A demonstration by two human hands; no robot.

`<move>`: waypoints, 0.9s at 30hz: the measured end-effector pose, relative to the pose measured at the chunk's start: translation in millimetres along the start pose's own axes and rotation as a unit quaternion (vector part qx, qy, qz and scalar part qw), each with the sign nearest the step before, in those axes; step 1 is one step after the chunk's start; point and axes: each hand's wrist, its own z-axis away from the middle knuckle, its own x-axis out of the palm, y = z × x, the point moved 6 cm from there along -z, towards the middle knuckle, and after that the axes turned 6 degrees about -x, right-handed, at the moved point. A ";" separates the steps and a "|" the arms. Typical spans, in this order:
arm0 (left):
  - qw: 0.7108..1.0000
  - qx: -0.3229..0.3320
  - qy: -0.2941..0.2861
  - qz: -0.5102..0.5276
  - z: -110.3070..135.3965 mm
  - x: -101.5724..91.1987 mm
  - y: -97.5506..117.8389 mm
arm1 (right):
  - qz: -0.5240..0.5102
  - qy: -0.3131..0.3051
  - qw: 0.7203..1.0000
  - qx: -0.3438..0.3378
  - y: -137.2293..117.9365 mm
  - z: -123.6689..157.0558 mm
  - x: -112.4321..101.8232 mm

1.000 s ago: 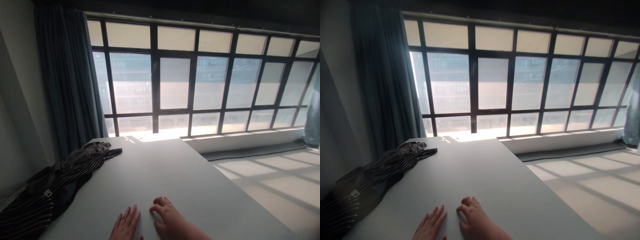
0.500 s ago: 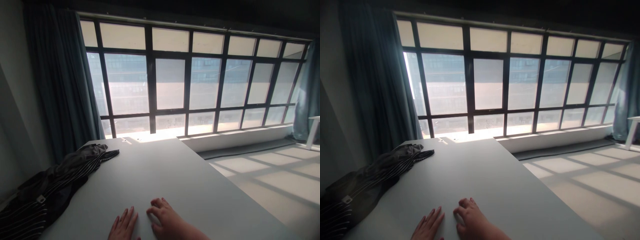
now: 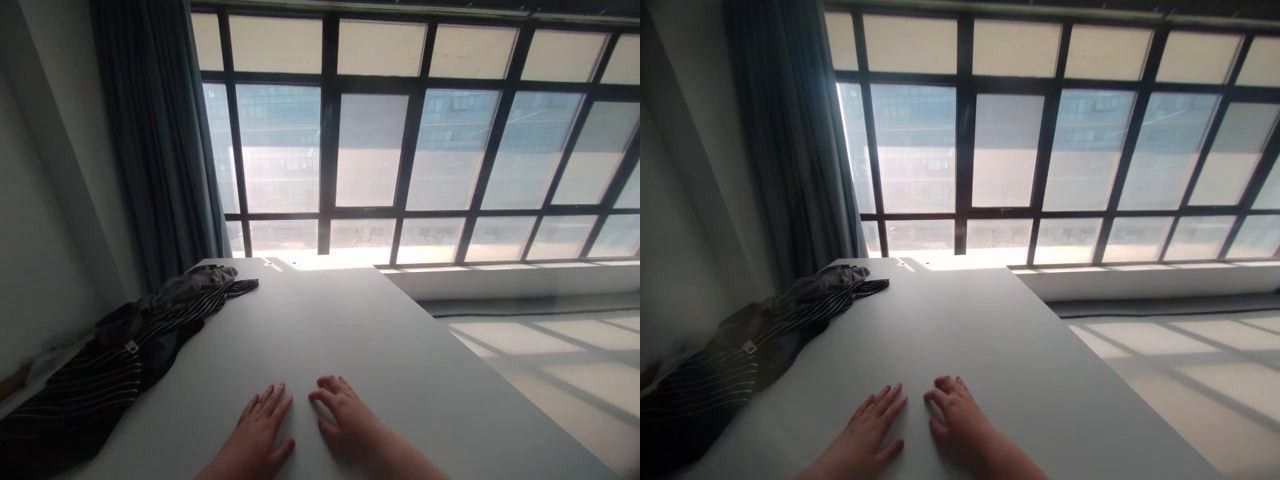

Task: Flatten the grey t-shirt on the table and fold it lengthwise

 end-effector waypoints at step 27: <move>0.877 -0.145 0.455 -0.057 15.2 -152.9 -230.3 | 0.019 -0.005 1.000 -0.003 -0.7 -2.5 4.4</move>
